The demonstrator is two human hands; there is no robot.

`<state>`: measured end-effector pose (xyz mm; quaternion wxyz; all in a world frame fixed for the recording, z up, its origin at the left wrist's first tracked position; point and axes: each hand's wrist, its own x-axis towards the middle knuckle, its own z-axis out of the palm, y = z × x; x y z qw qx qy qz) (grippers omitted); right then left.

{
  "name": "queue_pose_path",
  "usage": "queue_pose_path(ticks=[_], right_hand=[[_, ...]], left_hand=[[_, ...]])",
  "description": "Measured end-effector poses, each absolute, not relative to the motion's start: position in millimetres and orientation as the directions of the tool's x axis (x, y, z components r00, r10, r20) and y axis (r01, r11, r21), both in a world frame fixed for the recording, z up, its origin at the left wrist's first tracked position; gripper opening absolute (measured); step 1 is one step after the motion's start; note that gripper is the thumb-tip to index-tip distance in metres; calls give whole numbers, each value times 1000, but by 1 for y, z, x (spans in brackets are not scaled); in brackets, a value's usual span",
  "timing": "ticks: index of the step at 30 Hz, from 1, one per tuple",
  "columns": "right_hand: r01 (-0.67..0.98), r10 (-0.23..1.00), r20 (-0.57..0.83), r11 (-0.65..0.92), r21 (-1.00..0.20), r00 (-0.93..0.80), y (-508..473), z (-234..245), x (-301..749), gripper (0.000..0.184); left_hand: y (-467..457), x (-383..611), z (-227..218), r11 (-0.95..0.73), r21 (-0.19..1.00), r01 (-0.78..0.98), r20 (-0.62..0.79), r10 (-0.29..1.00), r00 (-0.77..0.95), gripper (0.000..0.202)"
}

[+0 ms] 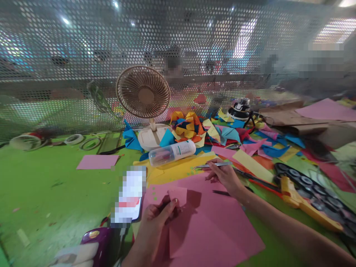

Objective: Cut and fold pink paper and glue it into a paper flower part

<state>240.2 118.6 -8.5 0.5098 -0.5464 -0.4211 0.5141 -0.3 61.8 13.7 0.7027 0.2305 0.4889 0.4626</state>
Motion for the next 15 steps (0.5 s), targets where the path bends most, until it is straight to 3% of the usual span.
queue_pose_path(ticks=[6, 11, 15], right_hand=[[7, 990, -71, -73, -997, 125, 118, -10, 248, 37], [210, 997, 40, 26, -977, 60, 113, -8, 250, 32], [424, 985, 173, 160, -892, -7, 108, -11, 250, 26]], left_hand=[[63, -1, 13, 475, 785, -398, -478, 873, 97, 25], [63, -2, 14, 472, 789, -393, -476, 874, 96, 26], [63, -1, 15, 470, 780, -412, -482, 872, 83, 28]])
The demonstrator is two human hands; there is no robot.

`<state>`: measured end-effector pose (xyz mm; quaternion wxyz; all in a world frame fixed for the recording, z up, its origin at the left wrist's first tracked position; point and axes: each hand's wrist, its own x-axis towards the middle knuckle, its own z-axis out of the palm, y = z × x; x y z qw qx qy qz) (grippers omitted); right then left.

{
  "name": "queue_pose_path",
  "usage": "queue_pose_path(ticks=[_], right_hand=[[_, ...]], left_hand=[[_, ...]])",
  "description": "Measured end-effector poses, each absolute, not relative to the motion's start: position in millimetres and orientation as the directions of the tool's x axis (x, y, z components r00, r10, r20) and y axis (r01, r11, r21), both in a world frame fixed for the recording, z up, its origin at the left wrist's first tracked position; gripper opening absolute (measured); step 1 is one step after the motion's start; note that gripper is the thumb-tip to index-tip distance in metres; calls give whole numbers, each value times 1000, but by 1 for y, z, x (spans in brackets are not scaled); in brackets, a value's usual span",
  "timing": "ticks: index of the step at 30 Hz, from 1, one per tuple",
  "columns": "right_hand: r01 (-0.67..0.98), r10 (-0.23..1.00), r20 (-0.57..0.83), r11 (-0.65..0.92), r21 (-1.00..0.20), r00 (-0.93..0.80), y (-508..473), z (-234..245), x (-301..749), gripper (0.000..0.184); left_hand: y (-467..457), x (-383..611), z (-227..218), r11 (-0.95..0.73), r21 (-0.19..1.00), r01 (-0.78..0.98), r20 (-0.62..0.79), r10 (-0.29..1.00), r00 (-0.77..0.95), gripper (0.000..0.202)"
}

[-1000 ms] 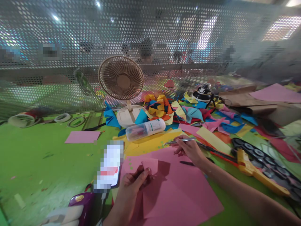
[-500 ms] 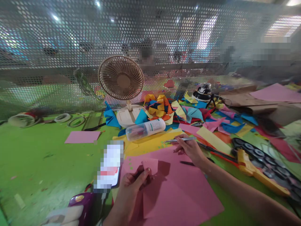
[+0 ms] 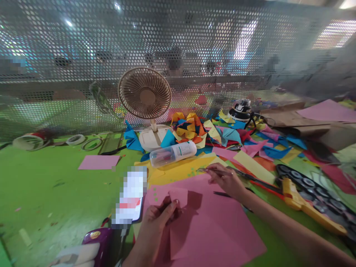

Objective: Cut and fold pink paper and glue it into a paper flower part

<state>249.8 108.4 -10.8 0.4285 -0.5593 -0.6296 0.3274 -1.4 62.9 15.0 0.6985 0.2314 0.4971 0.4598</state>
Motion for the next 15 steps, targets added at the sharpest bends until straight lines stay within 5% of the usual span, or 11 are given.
queue_pose_path(ticks=[6, 15], right_hand=[[676, 939, 310, 326, -661, -150, 106, -13, 251, 21], [615, 957, 285, 260, -744, -59, 112, -18, 249, 28]], left_hand=[[63, 1, 14, 447, 767, -460, -479, 876, 54, 27], [61, 1, 17, 452, 805, -385, -461, 884, 74, 26]])
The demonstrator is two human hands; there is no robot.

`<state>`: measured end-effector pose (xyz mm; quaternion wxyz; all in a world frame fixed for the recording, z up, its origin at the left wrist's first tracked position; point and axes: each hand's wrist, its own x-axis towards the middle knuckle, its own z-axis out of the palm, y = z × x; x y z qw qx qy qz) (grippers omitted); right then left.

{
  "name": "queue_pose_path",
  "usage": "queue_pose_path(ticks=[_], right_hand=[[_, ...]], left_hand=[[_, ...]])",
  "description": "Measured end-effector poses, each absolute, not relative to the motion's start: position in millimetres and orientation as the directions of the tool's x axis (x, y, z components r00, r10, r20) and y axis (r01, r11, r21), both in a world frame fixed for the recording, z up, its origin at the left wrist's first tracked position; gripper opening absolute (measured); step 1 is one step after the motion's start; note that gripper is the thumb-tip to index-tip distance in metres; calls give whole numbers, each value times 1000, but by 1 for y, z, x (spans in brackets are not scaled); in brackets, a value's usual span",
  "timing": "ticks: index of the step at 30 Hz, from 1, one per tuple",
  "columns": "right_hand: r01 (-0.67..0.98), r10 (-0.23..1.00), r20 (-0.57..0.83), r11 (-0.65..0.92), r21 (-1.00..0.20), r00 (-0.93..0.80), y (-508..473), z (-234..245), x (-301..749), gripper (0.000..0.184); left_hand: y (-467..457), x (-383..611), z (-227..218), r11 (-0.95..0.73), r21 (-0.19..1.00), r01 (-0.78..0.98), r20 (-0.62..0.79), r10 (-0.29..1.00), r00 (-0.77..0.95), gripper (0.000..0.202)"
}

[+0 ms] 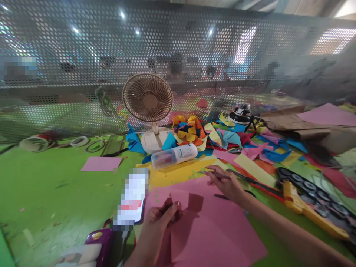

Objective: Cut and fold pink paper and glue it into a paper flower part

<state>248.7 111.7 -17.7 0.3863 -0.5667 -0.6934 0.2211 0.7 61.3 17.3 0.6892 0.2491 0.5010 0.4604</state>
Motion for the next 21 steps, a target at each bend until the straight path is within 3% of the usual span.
queue_pose_path(ticks=[10, 14, 21], right_hand=[[691, 889, 405, 431, -581, -213, 110, -15, 254, 21], [641, 925, 345, 362, -677, -159, 110, -17, 254, 23], [397, 985, 170, 159, -904, -8, 109, -9, 246, 35]], left_hand=[[61, 1, 17, 443, 813, -378, -454, 889, 64, 28], [62, 1, 16, 442, 813, -379, -449, 890, 75, 27], [63, -1, 14, 465, 810, -359, -461, 882, 103, 31]])
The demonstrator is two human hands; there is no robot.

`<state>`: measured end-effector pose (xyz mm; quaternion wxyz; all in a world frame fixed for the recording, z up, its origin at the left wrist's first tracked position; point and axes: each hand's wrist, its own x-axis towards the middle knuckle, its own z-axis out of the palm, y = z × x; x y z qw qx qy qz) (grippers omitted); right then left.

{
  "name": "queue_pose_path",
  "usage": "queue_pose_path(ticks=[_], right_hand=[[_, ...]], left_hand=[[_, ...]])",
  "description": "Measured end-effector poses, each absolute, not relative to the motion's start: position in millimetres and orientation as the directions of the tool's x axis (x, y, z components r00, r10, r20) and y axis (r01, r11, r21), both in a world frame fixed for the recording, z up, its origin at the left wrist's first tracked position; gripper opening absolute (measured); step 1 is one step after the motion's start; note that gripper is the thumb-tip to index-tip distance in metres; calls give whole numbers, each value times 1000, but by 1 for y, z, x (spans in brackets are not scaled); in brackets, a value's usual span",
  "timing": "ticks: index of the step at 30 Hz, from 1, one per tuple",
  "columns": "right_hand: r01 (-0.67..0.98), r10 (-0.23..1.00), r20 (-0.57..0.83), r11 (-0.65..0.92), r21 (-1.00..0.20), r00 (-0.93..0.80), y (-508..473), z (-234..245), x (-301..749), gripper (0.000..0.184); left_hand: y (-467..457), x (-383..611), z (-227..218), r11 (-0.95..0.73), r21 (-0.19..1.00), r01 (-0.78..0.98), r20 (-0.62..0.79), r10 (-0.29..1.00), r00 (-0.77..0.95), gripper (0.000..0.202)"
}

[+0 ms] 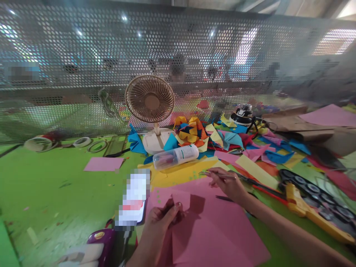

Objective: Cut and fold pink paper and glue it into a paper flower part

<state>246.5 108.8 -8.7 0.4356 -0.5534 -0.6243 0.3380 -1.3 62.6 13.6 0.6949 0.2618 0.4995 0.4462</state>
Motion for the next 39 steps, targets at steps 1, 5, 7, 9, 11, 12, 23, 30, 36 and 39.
queue_pose_path(ticks=[1, 5, 7, 9, 11, 12, 23, 30, 36, 39], right_hand=[[352, 988, 156, 146, -925, 2, 107, -5, 245, 37], [173, 996, 87, 82, -982, 17, 93, 14, 237, 36], [128, 997, 76, 75, -989, 0, 80, 22, 230, 33], [125, 995, 92, 96, -987, -36, 68, 27, 224, 29], [187, 986, 141, 155, -970, -88, 57, 29, 217, 24], [233, 979, 166, 190, -954, -116, 52, 29, 215, 22], [302, 962, 217, 258, -918, -163, 45, 27, 211, 17], [117, 995, 1, 12, -993, -96, 50, 17, 209, 26], [-59, 990, -97, -103, -993, -105, 54, 10, 204, 28], [-72, 986, -118, -127, -989, -114, 54, 9, 203, 30]], left_hand=[[62, -1, 14, 467, 806, -364, -464, 880, 103, 32], [59, -1, 19, 501, 787, -359, -506, 858, 88, 32], [57, 0, 19, 524, 766, -372, -529, 843, 98, 31], [55, 2, 19, 533, 745, -401, -537, 836, 115, 32], [54, 3, 18, 547, 734, -402, -537, 831, 149, 32], [54, 3, 18, 552, 732, -399, -532, 829, 170, 32], [54, 1, 21, 551, 735, -394, -501, 834, 232, 28], [52, 4, 23, 535, 721, -440, -500, 842, 203, 30], [51, 5, 24, 534, 712, -455, -486, 843, 230, 32], [51, 5, 24, 533, 725, -436, -475, 845, 244, 31]])
